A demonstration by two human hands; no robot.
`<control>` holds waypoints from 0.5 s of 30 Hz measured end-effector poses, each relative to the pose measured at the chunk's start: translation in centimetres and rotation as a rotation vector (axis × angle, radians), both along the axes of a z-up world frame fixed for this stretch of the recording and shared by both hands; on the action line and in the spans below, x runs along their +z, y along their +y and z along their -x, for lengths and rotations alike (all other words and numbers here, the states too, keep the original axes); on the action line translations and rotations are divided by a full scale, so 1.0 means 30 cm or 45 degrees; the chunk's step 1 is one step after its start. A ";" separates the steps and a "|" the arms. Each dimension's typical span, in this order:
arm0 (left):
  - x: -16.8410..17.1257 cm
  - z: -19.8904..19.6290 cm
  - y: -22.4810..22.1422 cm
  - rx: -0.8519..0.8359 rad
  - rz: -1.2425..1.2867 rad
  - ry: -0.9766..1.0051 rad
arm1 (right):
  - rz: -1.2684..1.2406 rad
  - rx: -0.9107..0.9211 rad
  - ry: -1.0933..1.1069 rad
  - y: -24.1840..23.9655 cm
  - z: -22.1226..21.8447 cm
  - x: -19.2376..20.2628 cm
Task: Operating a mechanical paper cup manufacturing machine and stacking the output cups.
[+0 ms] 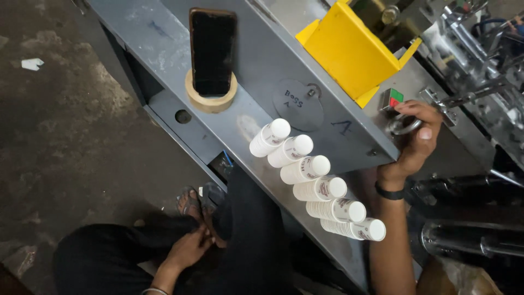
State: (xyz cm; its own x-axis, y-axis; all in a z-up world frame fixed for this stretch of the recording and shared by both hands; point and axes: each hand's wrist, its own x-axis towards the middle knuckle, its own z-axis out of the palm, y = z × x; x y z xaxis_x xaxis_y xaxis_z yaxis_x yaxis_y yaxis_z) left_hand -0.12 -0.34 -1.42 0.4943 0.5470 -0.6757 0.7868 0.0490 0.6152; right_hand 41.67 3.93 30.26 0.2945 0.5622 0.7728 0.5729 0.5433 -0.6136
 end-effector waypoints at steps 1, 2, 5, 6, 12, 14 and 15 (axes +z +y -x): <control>-0.015 0.001 -0.003 0.009 -0.016 -0.004 | 0.016 -0.016 0.001 -0.003 0.003 0.002; -0.013 0.003 -0.005 0.008 -0.025 -0.005 | 0.007 -0.018 0.000 -0.004 0.004 0.003; -0.001 0.008 -0.009 0.034 -0.073 -0.063 | 0.023 -0.004 0.015 -0.006 0.006 0.006; 0.006 0.007 -0.008 0.044 -0.051 -0.072 | 0.036 -0.021 -0.019 -0.006 0.007 0.008; -0.033 0.006 0.003 0.009 0.028 0.020 | 0.019 0.002 0.007 0.000 0.003 -0.001; -0.041 0.008 0.004 -0.005 0.037 0.056 | 0.015 0.025 0.030 0.001 -0.002 0.000; -0.024 0.009 0.006 -0.003 0.035 0.048 | 0.025 -0.004 -0.009 0.000 -0.002 0.003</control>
